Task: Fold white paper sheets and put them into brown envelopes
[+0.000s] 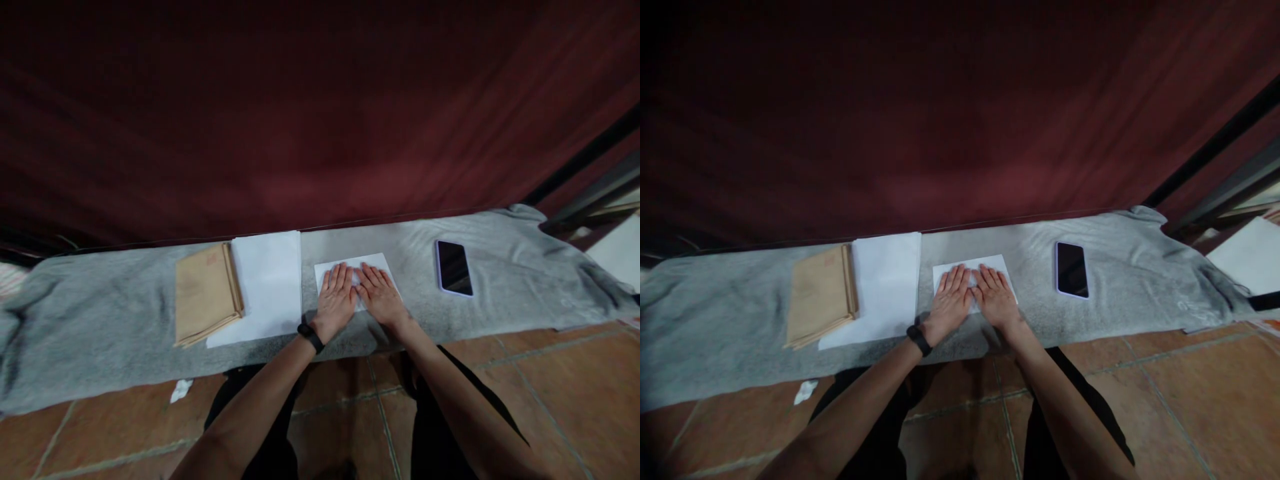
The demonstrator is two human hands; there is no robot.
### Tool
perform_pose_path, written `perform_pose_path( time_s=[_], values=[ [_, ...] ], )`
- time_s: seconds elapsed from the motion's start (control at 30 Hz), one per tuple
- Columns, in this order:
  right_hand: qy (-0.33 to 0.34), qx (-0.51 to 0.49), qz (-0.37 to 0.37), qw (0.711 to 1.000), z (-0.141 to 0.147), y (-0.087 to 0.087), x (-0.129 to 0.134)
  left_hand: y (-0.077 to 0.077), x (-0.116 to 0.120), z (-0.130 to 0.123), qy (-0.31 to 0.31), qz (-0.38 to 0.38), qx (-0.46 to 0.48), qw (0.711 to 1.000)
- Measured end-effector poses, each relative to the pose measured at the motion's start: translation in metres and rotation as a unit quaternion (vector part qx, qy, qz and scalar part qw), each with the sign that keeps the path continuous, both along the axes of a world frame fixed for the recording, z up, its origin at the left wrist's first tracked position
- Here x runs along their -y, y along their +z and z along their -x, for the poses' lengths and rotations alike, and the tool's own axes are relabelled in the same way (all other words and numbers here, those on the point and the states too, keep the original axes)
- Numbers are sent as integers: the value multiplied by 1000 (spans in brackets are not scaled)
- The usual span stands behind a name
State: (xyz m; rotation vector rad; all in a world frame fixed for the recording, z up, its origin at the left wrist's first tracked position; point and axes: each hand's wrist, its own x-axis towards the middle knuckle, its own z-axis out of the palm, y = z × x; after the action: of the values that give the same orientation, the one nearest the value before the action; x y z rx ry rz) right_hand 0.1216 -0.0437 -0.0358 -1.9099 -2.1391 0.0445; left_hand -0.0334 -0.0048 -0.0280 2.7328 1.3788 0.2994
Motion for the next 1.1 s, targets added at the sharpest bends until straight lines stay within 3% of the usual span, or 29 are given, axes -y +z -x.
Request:
perform_pose_path(
  time_s=[0.23,0.37,0.57,0.83,0.93,1.03,1.1],
  values=[
    [-79,17,-41,996,-13,-10,-1,-1,-15,14,44,-2,-14,999],
    [-125,2,-46,991,-32,-7,3,0,-18,21,61,-7,-23,998],
    [-175,-84,-9,981,-55,6,7,6,-14,20,82,-28,-33,996],
    [-200,-206,43,957,-50,9,8,17,-9,18,53,-60,-23,997],
    [-188,-343,48,919,-50,18,6,20,-9,18,40,-42,11,998],
    [-181,-517,16,837,-53,36,4,25,-6,15,21,8,110,994],
    [-202,-579,-63,788,-57,52,5,29,-4,13,7,74,213,974]
  ],
)
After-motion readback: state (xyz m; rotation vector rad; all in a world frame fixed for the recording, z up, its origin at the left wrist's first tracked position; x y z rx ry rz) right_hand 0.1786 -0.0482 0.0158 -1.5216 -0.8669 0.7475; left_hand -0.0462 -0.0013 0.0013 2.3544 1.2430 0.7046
